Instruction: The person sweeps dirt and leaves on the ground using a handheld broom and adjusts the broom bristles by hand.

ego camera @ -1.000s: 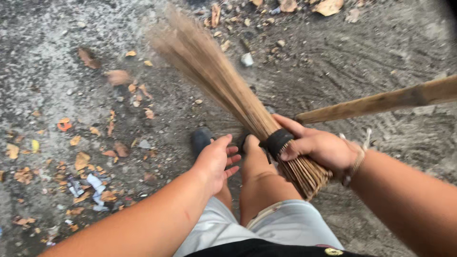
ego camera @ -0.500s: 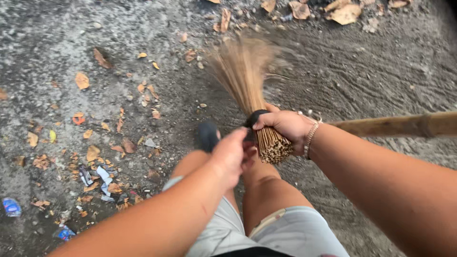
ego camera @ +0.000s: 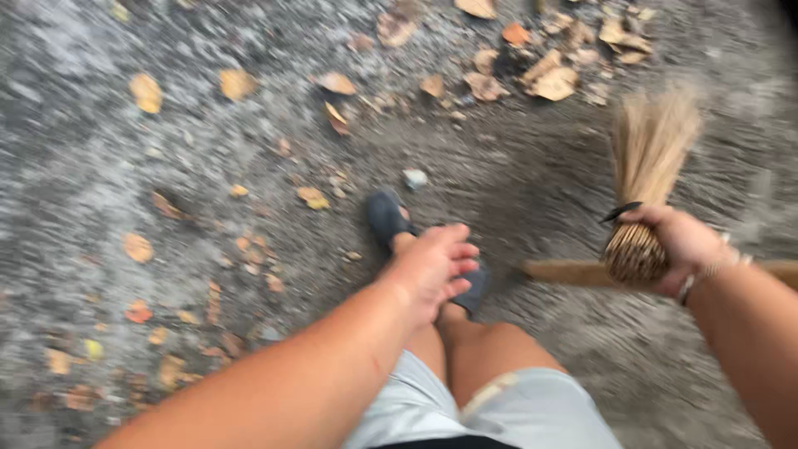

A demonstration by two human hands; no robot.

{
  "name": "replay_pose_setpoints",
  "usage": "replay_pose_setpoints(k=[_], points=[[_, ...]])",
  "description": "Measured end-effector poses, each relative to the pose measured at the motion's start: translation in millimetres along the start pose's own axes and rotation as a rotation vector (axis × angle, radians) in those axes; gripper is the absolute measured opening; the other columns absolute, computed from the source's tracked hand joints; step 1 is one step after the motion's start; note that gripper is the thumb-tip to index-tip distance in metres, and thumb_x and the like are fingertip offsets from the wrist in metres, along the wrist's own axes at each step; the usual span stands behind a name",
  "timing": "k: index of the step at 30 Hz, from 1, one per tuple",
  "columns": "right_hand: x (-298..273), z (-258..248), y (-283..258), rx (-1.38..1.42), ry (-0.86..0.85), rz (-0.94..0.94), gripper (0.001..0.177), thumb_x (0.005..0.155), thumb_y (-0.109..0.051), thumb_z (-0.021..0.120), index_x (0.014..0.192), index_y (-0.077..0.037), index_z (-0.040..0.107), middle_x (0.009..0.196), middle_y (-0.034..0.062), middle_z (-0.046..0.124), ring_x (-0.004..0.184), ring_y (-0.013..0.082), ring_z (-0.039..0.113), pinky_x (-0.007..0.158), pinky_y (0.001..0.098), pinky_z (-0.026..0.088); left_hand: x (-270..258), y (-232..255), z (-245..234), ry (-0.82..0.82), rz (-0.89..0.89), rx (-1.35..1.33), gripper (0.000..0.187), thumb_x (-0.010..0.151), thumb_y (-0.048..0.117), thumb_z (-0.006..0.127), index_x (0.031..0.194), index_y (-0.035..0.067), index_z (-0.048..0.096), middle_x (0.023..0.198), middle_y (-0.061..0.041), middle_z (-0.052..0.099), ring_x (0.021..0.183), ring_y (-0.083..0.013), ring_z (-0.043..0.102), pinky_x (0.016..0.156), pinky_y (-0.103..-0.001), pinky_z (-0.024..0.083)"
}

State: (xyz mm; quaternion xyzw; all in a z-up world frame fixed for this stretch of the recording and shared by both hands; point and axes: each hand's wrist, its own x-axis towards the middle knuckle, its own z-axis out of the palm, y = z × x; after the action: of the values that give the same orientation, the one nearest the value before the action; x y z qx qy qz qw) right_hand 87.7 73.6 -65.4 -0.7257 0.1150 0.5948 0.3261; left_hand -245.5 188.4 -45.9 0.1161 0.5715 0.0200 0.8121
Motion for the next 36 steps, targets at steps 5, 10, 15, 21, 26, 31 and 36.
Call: replay_pose_setpoints(k=[5, 10, 15, 21, 26, 31, 36], points=[[7, 174, -34, -0.525, -0.254, 0.157, 0.046, 0.081, -0.026, 0.070, 0.124, -0.009, 0.065, 0.093, 0.0115, 0.072, 0.075, 0.0253, 0.071, 0.068, 0.0438, 0.059, -3, 57, -53, 0.020, -0.009, 0.054, 0.037, 0.093, 0.040, 0.061, 0.123, 0.018, 0.061, 0.107, -0.001, 0.066, 0.094, -0.0153, 0.062, 0.082, -0.038, 0.051], [-55, 217, -49, -0.460, -0.627, 0.219, 0.092, 0.072, -0.017, 0.070, 0.155, -0.032, 0.034, 0.096, 0.0119, 0.067, 0.075, 0.0227, 0.066, 0.067, 0.0390, 0.056, 13, 80, -87, 0.175, -0.081, 0.020, 0.027, 0.093, 0.033, 0.059, 0.113, 0.017, 0.065, 0.106, 0.000, 0.071, 0.092, -0.0148, 0.064, 0.082, -0.038, 0.051], [-68, 98, -84, -0.334, -0.504, 0.072, 0.100, 0.067, -0.014, 0.066, 0.161, -0.027, 0.038, 0.109, 0.0144, 0.067, 0.081, 0.0196, 0.071, 0.073, 0.0318, 0.060, 21, 96, -68, 0.148, -0.112, 0.127, 0.025, 0.093, 0.032, 0.058, 0.113, 0.017, 0.063, 0.103, 0.000, 0.069, 0.091, -0.0143, 0.065, 0.081, -0.038, 0.051], [-4, -6, -65, -0.032, -0.177, -0.155, 0.074, 0.090, -0.014, 0.069, 0.158, -0.023, 0.044, 0.109, 0.0142, 0.063, 0.086, 0.0287, 0.068, 0.066, 0.0507, 0.059, 31, 121, -21, 0.154, -0.083, 0.168, 0.027, 0.093, 0.032, 0.058, 0.116, 0.018, 0.061, 0.106, 0.000, 0.067, 0.093, -0.0145, 0.062, 0.083, -0.038, 0.050], [37, 34, -120, -0.225, 0.027, 0.235, 0.033, 0.085, -0.031, 0.062, 0.112, -0.013, 0.069, 0.094, 0.0195, 0.066, 0.069, 0.0333, 0.067, 0.061, 0.0530, 0.057, 45, 135, 28, 0.176, -0.036, 0.130, 0.033, 0.092, 0.034, 0.058, 0.120, 0.017, 0.061, 0.110, -0.001, 0.067, 0.098, -0.0157, 0.062, 0.086, -0.039, 0.050], [5, 114, -143, -0.256, -0.595, 0.190, 0.078, 0.074, -0.016, 0.071, 0.148, -0.017, 0.050, 0.113, 0.0106, 0.065, 0.093, 0.0218, 0.064, 0.076, 0.0384, 0.055, 63, 129, 70, 0.168, -0.026, 0.279, 0.042, 0.083, 0.014, 0.053, 0.124, 0.015, 0.063, 0.117, -0.002, 0.068, 0.103, -0.0168, 0.063, 0.090, -0.040, 0.051], [-7, 47, -216, -0.553, -0.798, 0.173, 0.109, 0.066, -0.016, 0.070, 0.164, -0.028, 0.024, 0.119, 0.0065, 0.070, 0.088, 0.0174, 0.066, 0.078, 0.0304, 0.054, 76, 120, 99, 0.142, -0.091, 0.328, 0.045, 0.081, 0.013, 0.051, 0.125, 0.016, 0.063, 0.119, -0.003, 0.068, 0.102, -0.0165, 0.063, 0.090, -0.040, 0.050]])
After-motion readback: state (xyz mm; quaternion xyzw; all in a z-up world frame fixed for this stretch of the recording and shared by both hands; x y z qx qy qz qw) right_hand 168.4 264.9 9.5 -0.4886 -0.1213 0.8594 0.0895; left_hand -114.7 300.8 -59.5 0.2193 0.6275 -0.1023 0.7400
